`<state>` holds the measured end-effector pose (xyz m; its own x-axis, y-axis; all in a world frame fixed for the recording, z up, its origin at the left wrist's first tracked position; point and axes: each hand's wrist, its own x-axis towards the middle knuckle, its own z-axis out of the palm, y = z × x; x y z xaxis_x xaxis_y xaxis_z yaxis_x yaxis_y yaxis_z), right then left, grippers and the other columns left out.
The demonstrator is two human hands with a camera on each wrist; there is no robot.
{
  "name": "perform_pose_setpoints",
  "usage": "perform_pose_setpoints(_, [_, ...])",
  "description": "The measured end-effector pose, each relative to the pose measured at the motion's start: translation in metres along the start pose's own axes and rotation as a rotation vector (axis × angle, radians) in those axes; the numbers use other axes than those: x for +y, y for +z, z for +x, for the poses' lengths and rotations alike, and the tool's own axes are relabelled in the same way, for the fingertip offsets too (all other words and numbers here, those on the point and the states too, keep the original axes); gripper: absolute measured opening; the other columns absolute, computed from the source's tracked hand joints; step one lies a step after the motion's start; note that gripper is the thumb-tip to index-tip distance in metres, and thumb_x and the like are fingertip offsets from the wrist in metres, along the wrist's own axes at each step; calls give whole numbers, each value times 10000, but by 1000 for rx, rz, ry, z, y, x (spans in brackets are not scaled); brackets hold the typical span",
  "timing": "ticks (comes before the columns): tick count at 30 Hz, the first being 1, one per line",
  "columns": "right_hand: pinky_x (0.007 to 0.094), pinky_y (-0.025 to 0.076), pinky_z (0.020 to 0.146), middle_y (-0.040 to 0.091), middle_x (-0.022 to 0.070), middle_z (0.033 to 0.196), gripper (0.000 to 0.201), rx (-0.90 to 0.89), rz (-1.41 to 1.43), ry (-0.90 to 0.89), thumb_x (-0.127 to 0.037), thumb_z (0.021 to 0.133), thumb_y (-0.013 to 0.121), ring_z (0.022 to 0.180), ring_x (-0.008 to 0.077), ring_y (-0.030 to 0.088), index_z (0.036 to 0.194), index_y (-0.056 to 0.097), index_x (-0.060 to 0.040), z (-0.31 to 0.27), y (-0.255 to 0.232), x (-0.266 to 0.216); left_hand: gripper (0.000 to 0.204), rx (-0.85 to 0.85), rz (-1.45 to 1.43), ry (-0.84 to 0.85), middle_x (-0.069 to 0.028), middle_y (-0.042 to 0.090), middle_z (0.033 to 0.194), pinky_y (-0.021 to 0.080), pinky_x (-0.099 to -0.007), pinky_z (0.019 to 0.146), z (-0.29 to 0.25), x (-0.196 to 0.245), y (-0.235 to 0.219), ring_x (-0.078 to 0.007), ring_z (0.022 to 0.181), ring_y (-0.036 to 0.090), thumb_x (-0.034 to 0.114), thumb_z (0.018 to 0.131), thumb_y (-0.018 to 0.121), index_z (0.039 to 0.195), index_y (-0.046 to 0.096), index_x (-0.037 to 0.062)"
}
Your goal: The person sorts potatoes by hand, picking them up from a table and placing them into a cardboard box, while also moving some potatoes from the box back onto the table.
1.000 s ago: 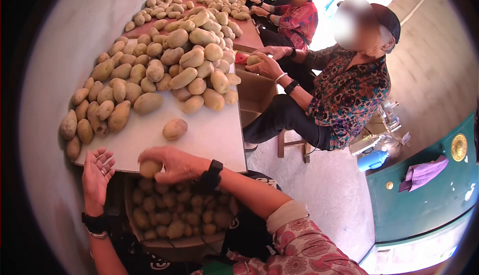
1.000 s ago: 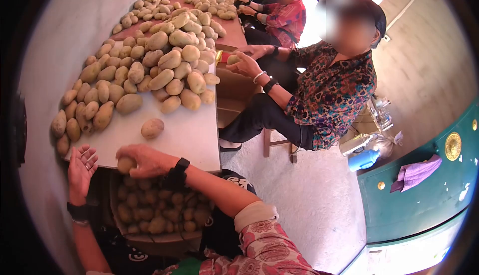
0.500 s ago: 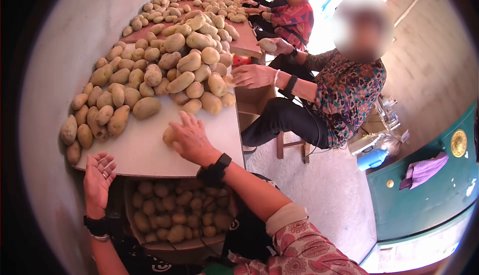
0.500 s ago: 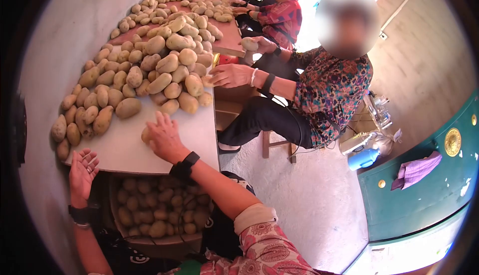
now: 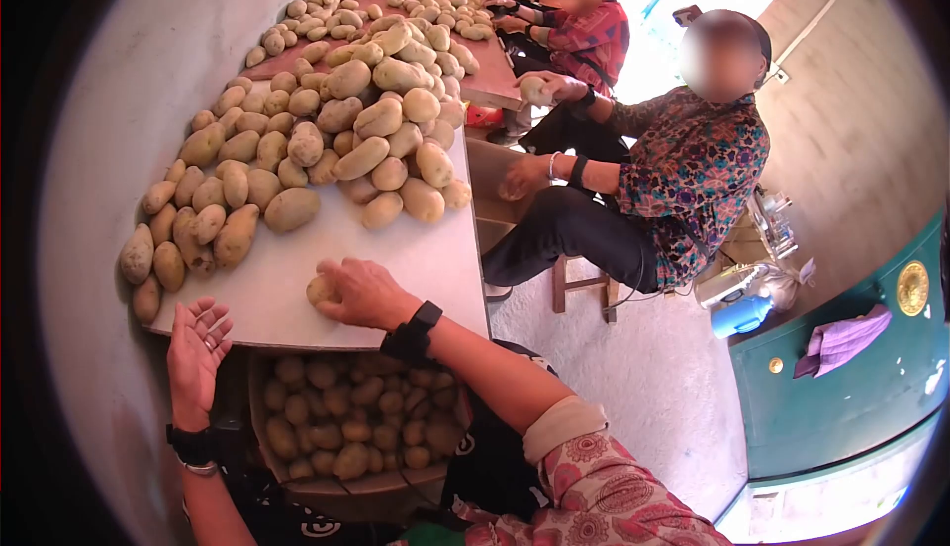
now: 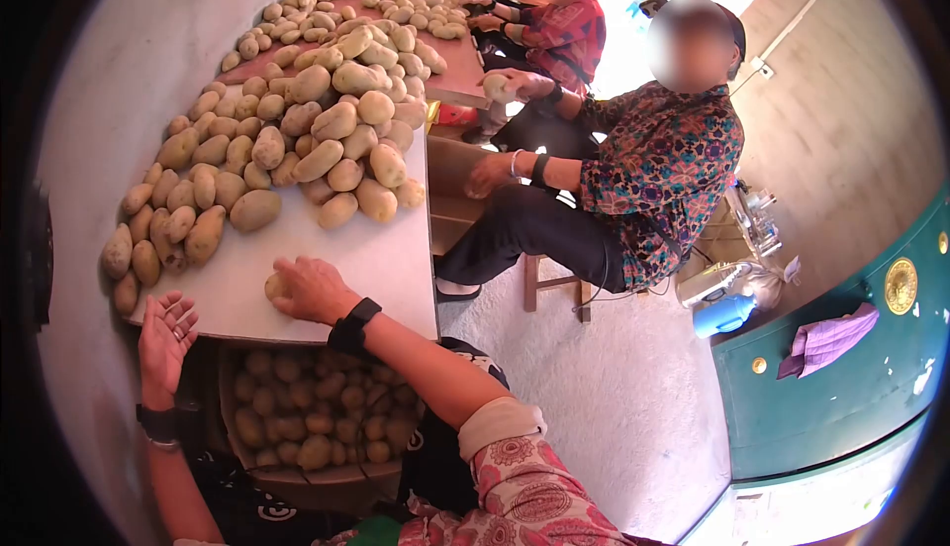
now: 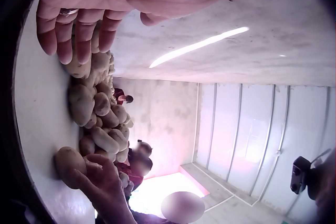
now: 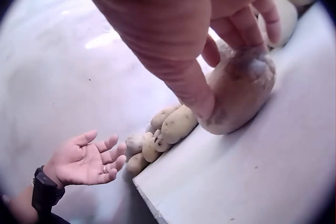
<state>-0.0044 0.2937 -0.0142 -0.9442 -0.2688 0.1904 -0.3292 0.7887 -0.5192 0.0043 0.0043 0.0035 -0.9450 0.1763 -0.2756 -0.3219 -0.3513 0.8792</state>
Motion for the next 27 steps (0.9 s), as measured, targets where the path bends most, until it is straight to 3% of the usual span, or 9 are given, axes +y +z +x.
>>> perform_pose_setpoints(3, [448,456,728,548,176,830,406,-89,-28,-87,-194,640,683,825,365,551,959,480,-48,-3,6,-12,457,3,9,-1,-29,554,1062,430,-260,760,2,0,-1,-131,911,534,507,938,366,1139,479,113])
perform_pose_setpoints(5, [436,461,723,543,169,856,414,-6,-57,-174,-179,620,699,826,350,551,952,487,-51,-11,20,-12,457,3,9,-9,-28,553,1062,428,-258,759,4,-2,-1,-131,910,532,509,937,367,1139,478,115])
perform_pose_setpoints(9, [417,467,715,540,155,871,455,-103,-41,-271,-152,570,726,840,342,552,940,484,-45,-24,16,-30,453,37,16,-34,-23,553,1057,424,-253,753,7,-5,-1,-131,899,529,510,935,370,1138,477,119])
perform_pose_setpoints(11, [424,472,708,548,156,855,421,-215,37,-430,-148,583,702,826,346,566,928,488,-34,-34,17,-38,451,33,34,-38,-22,552,1056,423,-253,753,8,-7,-2,-131,898,527,509,935,369,1135,478,120])
perform_pose_setpoints(15, [433,457,691,522,149,857,451,-395,148,-443,-149,596,700,818,350,554,972,470,-53,-51,17,-42,444,7,33,-24,-20,550,1049,422,-255,751,9,-8,-1,-130,894,524,505,938,367,1128,482,121])
perform_pose_setpoints(17, [434,454,681,530,154,840,364,-543,141,-401,-139,622,664,817,350,563,929,493,-41,-57,14,-42,443,15,34,-23,-19,550,1047,423,-255,748,8,-6,1,-129,894,524,504,938,366,1127,483,121])
perform_pose_setpoints(21, [458,451,682,562,181,771,187,-592,52,-338,-90,667,592,801,361,573,817,513,-10,-59,19,-36,434,7,20,-31,-18,550,1038,425,-255,743,7,-6,3,-127,886,525,496,943,362,1126,483,121])
perform_pose_setpoints(25, [427,480,697,601,187,853,251,-559,79,-288,-114,626,622,813,340,589,848,572,-9,-52,1,-31,434,-28,23,-20,-25,554,1056,422,-258,760,12,-11,1,-132,909,531,495,942,365,1133,482,123])
perform_pose_setpoints(27, [413,476,716,603,171,854,247,-216,360,-410,-120,662,616,834,339,581,893,584,-35,-46,4,-21,442,-10,37,-17,-30,561,1078,429,-264,779,6,-11,1,-137,939,539,493,942,367,1141,478,114])
